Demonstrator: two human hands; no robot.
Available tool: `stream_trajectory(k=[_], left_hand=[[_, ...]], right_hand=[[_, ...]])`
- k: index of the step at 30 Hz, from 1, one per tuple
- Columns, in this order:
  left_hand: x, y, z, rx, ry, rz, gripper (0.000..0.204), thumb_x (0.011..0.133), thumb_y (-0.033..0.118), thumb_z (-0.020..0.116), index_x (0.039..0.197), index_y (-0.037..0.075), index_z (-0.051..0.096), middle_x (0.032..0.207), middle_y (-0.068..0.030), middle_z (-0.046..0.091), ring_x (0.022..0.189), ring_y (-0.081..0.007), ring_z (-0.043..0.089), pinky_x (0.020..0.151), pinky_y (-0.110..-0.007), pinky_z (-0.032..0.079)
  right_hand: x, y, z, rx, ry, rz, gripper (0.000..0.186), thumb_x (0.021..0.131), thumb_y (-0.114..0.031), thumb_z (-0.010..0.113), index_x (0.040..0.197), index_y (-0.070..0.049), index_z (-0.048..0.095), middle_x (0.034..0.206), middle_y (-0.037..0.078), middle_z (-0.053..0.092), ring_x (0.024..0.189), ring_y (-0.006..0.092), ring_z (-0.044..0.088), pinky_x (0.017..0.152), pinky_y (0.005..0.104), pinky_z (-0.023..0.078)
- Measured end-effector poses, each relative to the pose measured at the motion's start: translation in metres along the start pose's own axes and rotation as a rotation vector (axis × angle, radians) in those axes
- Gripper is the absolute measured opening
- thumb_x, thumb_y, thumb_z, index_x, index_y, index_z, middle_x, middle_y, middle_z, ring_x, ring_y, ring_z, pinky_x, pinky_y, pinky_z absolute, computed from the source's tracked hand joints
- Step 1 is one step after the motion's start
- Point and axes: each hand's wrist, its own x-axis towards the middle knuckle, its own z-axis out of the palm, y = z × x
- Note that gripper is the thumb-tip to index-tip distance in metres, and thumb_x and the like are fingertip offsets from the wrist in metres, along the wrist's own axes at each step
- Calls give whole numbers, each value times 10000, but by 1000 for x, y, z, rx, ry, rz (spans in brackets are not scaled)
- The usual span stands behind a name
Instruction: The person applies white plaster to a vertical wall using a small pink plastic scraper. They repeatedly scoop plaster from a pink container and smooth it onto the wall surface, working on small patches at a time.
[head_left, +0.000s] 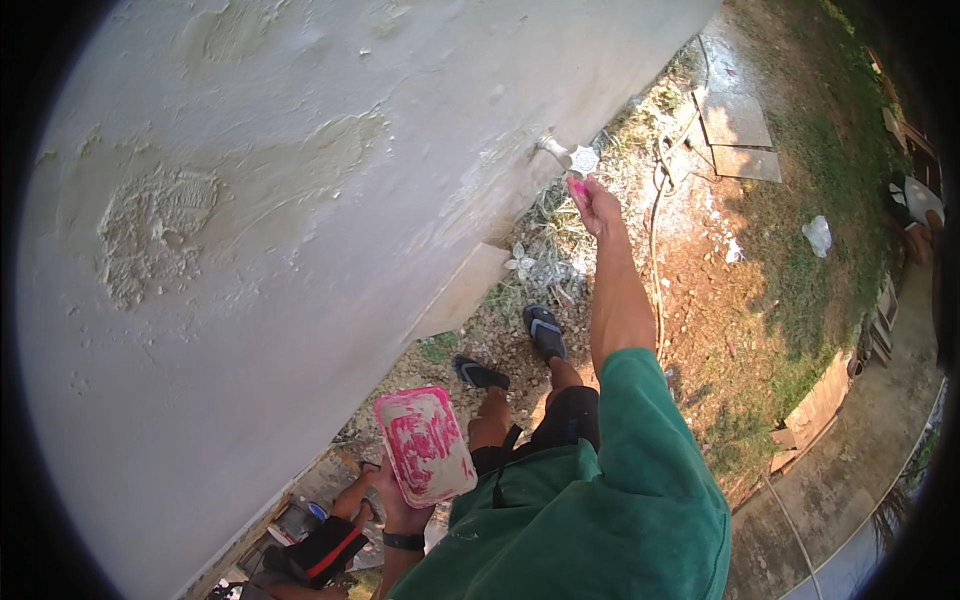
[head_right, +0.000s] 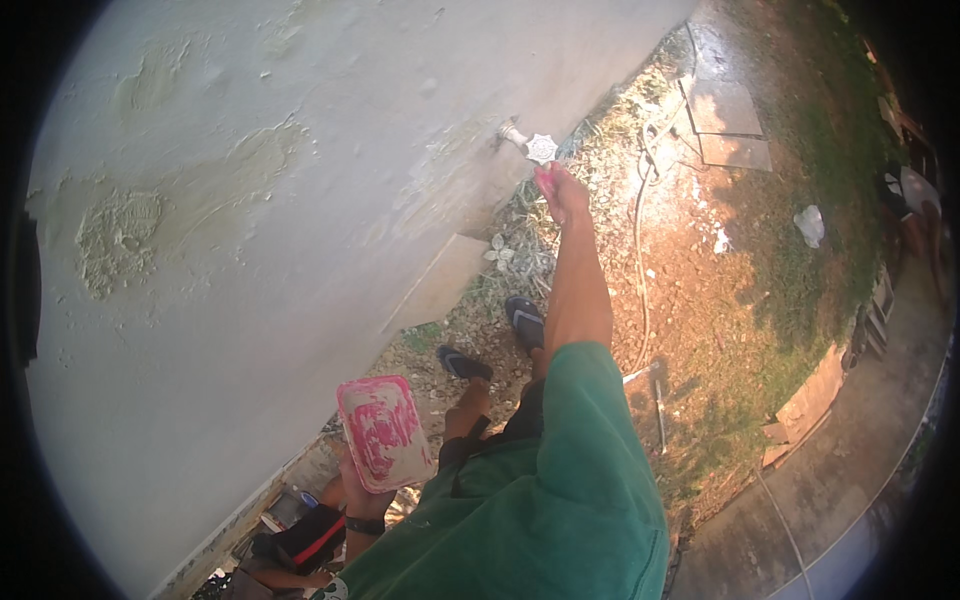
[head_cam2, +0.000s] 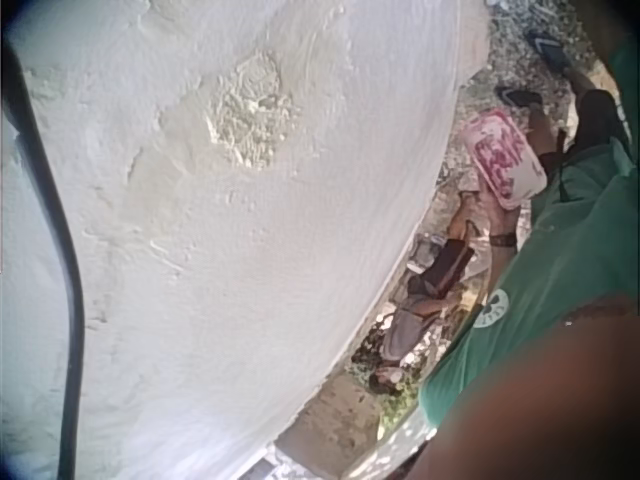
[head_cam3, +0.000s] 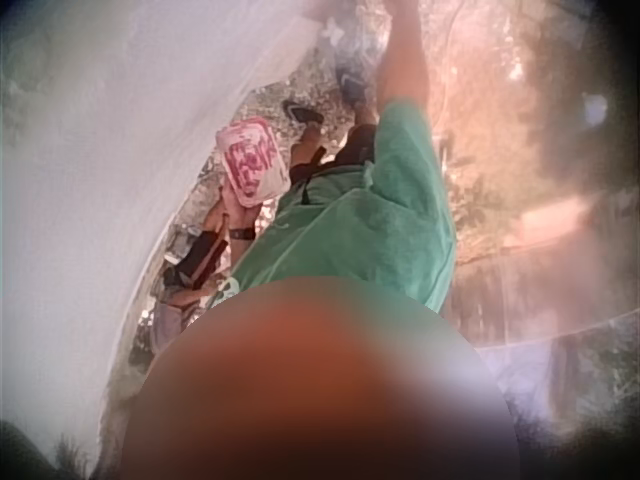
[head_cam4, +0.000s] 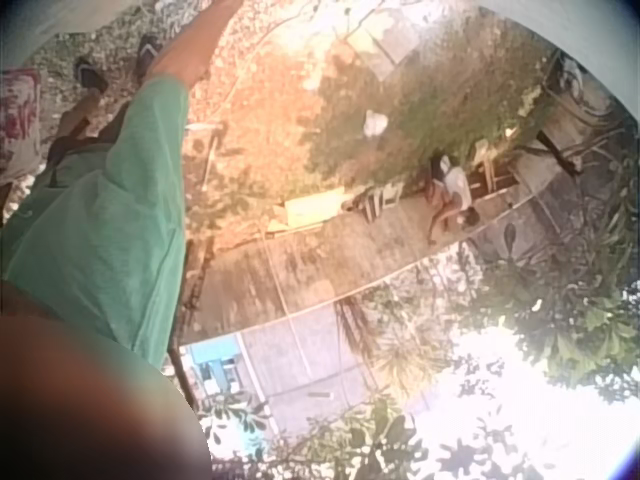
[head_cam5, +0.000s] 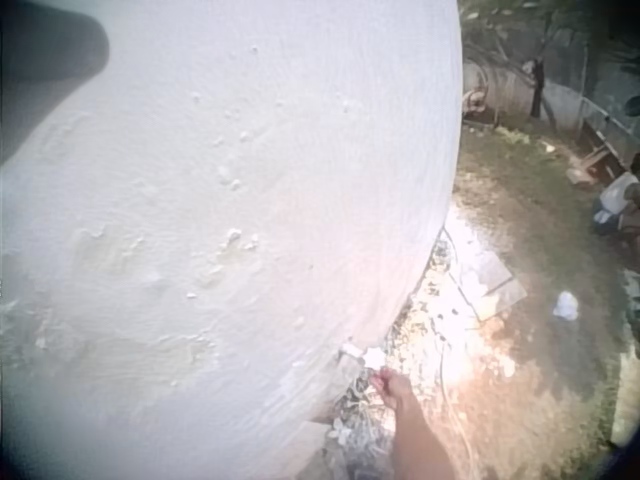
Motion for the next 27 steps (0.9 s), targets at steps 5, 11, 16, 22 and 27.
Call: stream_trajectory(k=[5,11,16,22,27], left_hand=[[-3,0,0,-5,33,-14,516,1122,483,399,1380,74,579,1292,-102,705,1145,-265,693,1022,-465,549],[-3,0,2,-19,9,-13,534,1119,487,396,1393,63,572,1303,-119,698,1154,-278,689,1026,-470,549],[-3,2,4,-25,-38,6,551,1116,494,399,1418,61,554,1337,-132,680,1179,-284,681,1041,-478,546],[-4,1,3,-55,-151,23,550,1118,492,390,1430,67,545,1367,-136,664,1218,-292,665,1067,-490,533],[-5,-2,3,-85,-262,62,557,1119,500,382,1432,70,547,1371,-132,665,1230,-297,659,1080,-505,521]], right_hand=[[-6,-1,8,-133,-33,41,297,1120,-98,439,1330,102,505,1276,221,618,1180,298,673,968,362,646],[-13,-1,8,-39,-111,45,272,1084,-88,516,1284,85,579,1180,189,662,1092,305,703,962,358,638],[-55,-32,22,-1552,334,-589,179,896,-98,711,1055,-34,763,949,171,787,844,312,759,789,422,579],[-149,-95,73,-1696,-97,-996,171,911,-129,759,1038,-18,782,1391,149,620,1054,353,700,920,432,561],[-173,-125,115,-2188,-210,-995,172,844,-142,824,928,4,789,1608,86,457,1307,353,587,1063,461,524]])
